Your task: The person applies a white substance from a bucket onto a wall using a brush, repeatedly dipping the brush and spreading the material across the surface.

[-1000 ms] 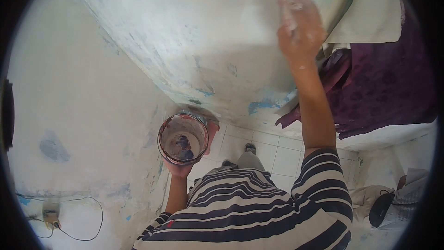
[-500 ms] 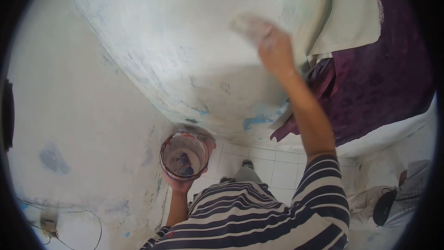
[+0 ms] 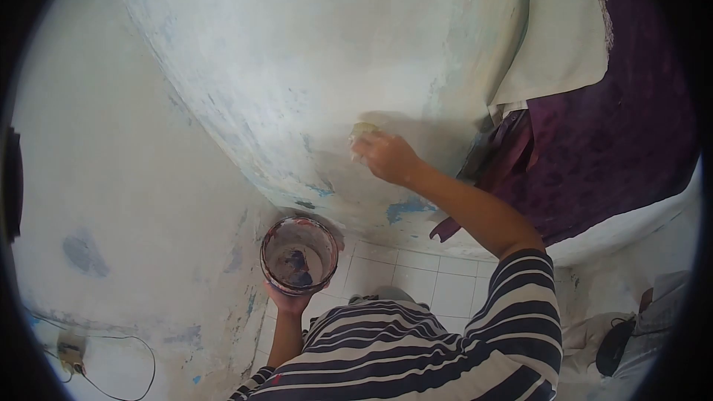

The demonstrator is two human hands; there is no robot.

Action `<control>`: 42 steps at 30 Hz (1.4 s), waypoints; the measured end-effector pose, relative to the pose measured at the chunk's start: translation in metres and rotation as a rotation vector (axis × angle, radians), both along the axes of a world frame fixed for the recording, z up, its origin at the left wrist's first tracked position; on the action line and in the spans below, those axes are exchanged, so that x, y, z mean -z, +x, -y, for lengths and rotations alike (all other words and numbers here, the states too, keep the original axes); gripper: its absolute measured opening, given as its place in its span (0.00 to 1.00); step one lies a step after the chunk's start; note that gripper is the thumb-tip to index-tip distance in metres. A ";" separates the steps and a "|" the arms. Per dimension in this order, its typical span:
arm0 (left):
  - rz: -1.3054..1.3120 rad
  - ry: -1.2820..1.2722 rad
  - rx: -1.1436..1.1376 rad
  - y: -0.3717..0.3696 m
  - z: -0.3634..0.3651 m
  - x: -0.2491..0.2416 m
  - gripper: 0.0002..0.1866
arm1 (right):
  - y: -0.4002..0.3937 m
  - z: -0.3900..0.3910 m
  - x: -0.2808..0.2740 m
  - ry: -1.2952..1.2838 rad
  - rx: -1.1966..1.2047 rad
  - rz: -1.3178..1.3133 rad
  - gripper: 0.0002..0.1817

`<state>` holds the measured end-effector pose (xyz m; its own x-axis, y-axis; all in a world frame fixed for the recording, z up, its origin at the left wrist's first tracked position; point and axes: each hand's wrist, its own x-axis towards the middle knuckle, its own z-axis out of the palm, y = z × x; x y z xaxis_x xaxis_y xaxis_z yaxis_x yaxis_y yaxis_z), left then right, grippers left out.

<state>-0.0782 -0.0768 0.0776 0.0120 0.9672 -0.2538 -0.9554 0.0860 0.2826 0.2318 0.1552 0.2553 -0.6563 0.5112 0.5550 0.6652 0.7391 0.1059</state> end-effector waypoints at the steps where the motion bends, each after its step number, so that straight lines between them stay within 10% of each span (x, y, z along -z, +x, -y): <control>1: 0.003 0.006 -0.003 -0.002 -0.001 0.003 0.38 | -0.002 -0.001 -0.012 -0.205 0.030 -0.079 0.15; 4: 0.011 0.049 -0.014 -0.001 -0.005 0.002 0.38 | 0.027 -0.034 -0.108 0.195 -0.030 -0.247 0.15; 7: 0.074 -0.003 -0.041 0.007 0.001 -0.028 0.39 | 0.030 0.032 -0.255 -0.034 0.089 -0.775 0.14; 8: 0.071 -0.030 -0.050 0.009 0.001 -0.034 0.39 | 0.056 0.016 -0.277 0.521 -0.028 -0.481 0.18; 11: 0.058 0.030 -0.030 0.007 0.000 -0.039 0.40 | 0.046 0.041 -0.316 0.965 0.016 -0.396 0.12; 17: 0.143 0.159 -0.018 0.001 0.004 -0.020 0.40 | -0.037 0.053 -0.134 0.760 0.022 0.330 0.17; 20: 0.176 0.188 -0.066 0.003 0.003 -0.021 0.39 | -0.055 0.056 -0.052 0.386 -0.190 0.213 0.14; 22: 0.189 0.207 -0.107 0.003 0.006 -0.012 0.38 | -0.061 0.061 -0.023 -0.195 -0.177 -0.200 0.12; 25: 0.054 0.289 -0.199 0.005 0.005 0.007 0.33 | -0.052 0.078 -0.025 -0.096 -0.229 -0.574 0.12; 27: -0.487 0.446 -0.330 0.011 0.007 0.005 0.29 | -0.059 0.105 -0.033 -0.234 -0.241 -1.084 0.14; 32: 0.023 0.304 -0.324 -0.003 0.000 -0.002 0.35 | -0.057 0.185 -0.050 -0.414 -0.587 -1.398 0.17; 35: -0.401 0.480 -0.288 -0.004 0.012 -0.001 0.32 | -0.046 0.212 -0.026 -0.599 -1.023 -0.979 0.19; 42: -0.112 0.101 -0.243 -0.027 -0.020 0.000 0.35 | -0.078 0.203 -0.040 -0.727 -0.874 -0.396 0.15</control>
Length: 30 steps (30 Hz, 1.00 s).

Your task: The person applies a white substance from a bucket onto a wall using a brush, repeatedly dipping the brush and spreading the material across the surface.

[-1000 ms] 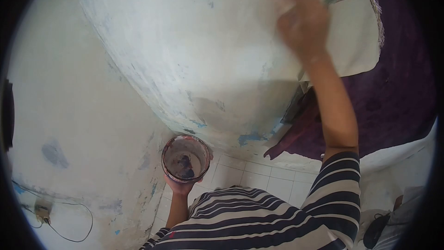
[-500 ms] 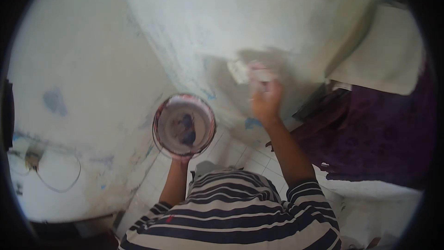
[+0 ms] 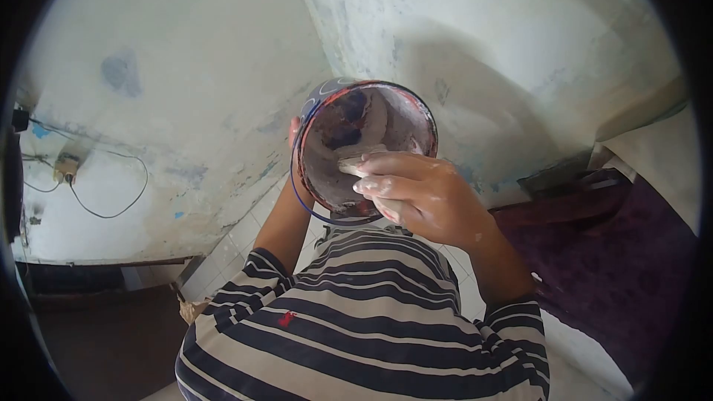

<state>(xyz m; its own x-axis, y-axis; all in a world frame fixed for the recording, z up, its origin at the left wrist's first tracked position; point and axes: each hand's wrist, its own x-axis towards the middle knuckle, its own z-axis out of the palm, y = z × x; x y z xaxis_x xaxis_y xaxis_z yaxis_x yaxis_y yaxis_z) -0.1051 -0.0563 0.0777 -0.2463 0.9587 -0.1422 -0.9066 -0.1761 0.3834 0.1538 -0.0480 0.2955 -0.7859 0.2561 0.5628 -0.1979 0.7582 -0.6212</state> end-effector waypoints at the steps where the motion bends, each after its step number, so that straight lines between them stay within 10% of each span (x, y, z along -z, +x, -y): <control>1: 0.014 -0.016 0.024 0.001 0.004 -0.008 0.36 | -0.003 0.001 0.001 0.017 0.018 0.090 0.16; 30: -0.082 0.084 0.004 0.027 -0.016 -0.034 0.34 | -0.018 -0.022 0.006 -0.014 0.206 0.306 0.06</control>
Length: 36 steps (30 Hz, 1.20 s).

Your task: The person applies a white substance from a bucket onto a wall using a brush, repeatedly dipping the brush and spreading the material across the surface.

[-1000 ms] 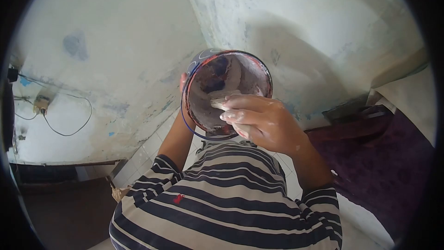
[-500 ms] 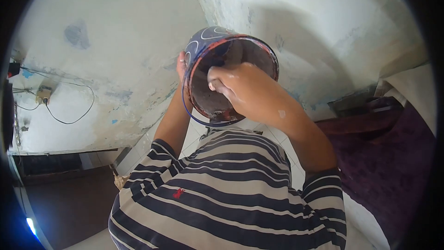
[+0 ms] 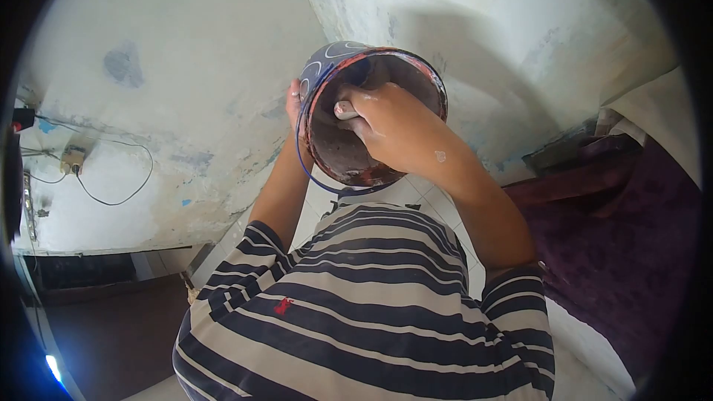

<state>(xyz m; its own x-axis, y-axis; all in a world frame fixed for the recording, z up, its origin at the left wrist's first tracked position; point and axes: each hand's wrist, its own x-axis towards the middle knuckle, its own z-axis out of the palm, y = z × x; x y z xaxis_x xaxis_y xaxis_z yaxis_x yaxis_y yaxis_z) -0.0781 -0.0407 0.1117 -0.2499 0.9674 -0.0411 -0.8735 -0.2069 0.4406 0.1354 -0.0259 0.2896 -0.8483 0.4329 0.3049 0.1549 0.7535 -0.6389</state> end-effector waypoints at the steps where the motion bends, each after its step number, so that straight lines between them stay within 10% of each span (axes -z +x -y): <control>1: 0.003 -0.002 0.000 0.001 0.000 -0.001 0.34 | 0.001 0.000 -0.001 0.010 0.012 0.006 0.05; 8: -0.224 0.068 -0.069 0.021 0.015 -0.034 0.38 | 0.036 -0.004 -0.020 -0.005 0.041 -0.439 0.05; 13: 0.528 0.553 0.461 0.031 0.008 -0.038 0.45 | 0.050 -0.009 -0.008 -0.266 0.243 -0.721 0.09; 19: 0.071 0.009 0.129 0.062 0.012 -0.068 0.47 | 0.065 -0.007 0.006 -0.563 0.413 -0.982 0.14; 26: 0.216 0.002 0.285 0.072 0.000 -0.048 0.47 | 0.075 -0.020 0.032 -0.793 0.506 -1.237 0.14; 31: 0.235 -0.071 0.322 0.076 -0.003 -0.042 0.45 | 0.082 -0.028 0.014 -0.556 0.546 -1.312 0.14; 36: 0.295 -0.031 0.415 0.072 0.005 -0.041 0.45 | 0.085 -0.056 -0.092 0.266 0.640 -1.004 0.08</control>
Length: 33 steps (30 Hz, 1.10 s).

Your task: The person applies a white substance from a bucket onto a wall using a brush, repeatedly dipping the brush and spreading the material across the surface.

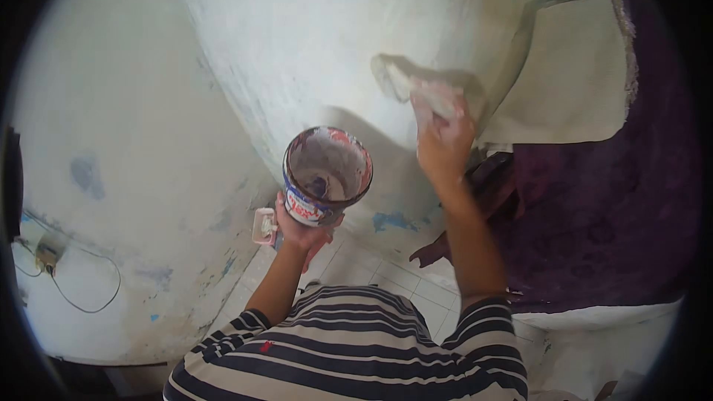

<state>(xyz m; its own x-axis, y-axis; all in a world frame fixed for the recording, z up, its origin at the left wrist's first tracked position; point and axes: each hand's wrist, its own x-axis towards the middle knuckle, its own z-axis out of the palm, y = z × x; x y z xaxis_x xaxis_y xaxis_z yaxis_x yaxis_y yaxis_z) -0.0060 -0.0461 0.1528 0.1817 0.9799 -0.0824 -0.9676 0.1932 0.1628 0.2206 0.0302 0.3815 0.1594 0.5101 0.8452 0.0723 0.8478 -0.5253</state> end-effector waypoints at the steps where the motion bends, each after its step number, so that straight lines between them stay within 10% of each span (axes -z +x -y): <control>1: 0.005 0.018 0.013 -0.001 0.002 0.002 0.45 | 0.000 -0.001 -0.031 0.080 0.207 0.219 0.07; 8: 0.026 -0.040 -0.009 0.001 -0.001 0.004 0.47 | 0.020 -0.012 -0.216 1.041 0.877 0.774 0.22; 14: 0.025 -0.073 -0.026 0.002 -0.006 0.016 0.48 | -0.011 -0.043 -0.065 1.025 0.882 1.463 0.11; 19: 0.005 -0.097 -0.039 0.003 -0.007 0.021 0.48 | -0.001 -0.065 0.014 0.664 0.230 1.399 0.12; 27: 0.007 -0.100 -0.076 0.003 -0.008 0.026 0.48 | 0.043 -0.064 -0.278 0.383 0.642 0.482 0.13; 30: 0.011 -0.103 -0.076 0.004 -0.006 0.023 0.48 | 0.057 -0.077 -0.278 0.890 1.128 0.991 0.08; 33: 0.015 -0.065 -0.067 0.001 -0.009 0.024 0.48 | 0.026 -0.092 -0.174 0.988 0.815 1.250 0.13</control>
